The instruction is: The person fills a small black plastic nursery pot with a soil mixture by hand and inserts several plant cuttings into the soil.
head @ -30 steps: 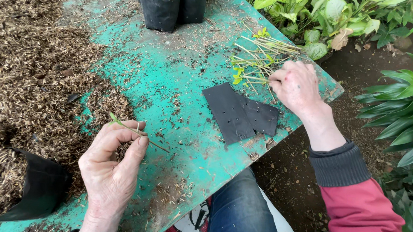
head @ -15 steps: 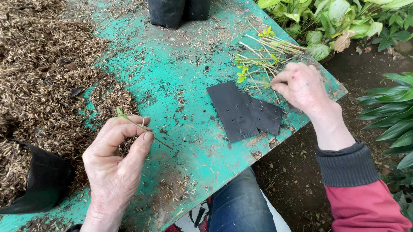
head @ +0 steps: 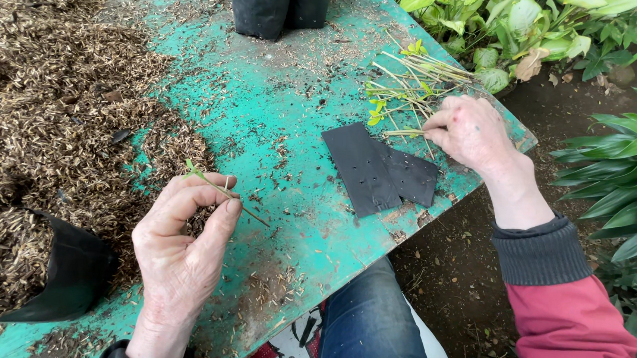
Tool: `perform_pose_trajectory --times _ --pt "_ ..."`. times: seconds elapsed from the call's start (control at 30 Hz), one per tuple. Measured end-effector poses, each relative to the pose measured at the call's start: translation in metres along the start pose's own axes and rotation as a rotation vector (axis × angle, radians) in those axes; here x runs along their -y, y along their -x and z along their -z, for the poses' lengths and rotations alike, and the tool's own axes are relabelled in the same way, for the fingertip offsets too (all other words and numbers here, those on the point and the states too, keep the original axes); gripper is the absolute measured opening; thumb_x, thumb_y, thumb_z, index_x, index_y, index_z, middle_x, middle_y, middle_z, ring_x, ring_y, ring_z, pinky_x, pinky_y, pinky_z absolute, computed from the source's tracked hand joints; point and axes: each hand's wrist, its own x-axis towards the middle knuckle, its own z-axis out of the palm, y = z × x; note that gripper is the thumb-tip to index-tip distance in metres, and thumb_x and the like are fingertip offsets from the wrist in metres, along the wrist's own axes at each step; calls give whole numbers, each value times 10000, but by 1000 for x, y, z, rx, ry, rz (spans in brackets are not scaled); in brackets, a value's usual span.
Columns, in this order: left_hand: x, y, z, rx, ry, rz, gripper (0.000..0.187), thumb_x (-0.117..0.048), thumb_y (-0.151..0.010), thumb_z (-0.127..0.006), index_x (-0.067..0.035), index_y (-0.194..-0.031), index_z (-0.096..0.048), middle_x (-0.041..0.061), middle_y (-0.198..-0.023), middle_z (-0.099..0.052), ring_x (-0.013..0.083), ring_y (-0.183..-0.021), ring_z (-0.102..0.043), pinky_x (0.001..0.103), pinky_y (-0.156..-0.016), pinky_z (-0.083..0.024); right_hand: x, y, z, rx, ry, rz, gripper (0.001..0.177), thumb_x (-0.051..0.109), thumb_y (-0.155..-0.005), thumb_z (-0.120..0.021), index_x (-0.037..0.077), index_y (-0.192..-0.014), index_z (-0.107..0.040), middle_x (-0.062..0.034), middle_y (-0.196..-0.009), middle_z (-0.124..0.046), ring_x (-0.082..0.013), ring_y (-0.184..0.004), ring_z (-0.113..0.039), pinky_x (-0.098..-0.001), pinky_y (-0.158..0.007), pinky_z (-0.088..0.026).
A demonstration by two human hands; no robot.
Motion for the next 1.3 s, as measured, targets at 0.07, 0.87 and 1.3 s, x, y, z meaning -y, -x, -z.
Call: perform_pose_trajectory --times 0.07,0.87,1.3 --pt "0 0 1 -6 -4 4 53 -38 -952 -707 -42 -903 -684 133 -996 -708 230 -1046 -710 353 -1001 -552 0 -1 -2 6 81 41 134 387 -929 -756 321 -1004 -846 36 -859 -711 -265 -870 -691 -513 -685 -538" --pt "-18 -12 23 -107 18 -209 47 4 -904 -765 -26 -893 -731 177 -975 -702 350 -965 -739 446 -870 -579 196 -27 48 -49 -1981 186 215 -87 -720 -842 -133 -884 -712 -208 -777 -692 -236 -653 -707 -321 -550 -620" --pt "-59 -11 143 -321 -97 -21 50 -46 -915 -760 -93 -920 -776 19 -777 -723 43 -798 -607 286 -742 -573 375 -70 148 27 -1676 596 123 26 -815 -872 -22 -862 -769 -71 -729 -634 -73 -728 -577 -233 -627 -498"
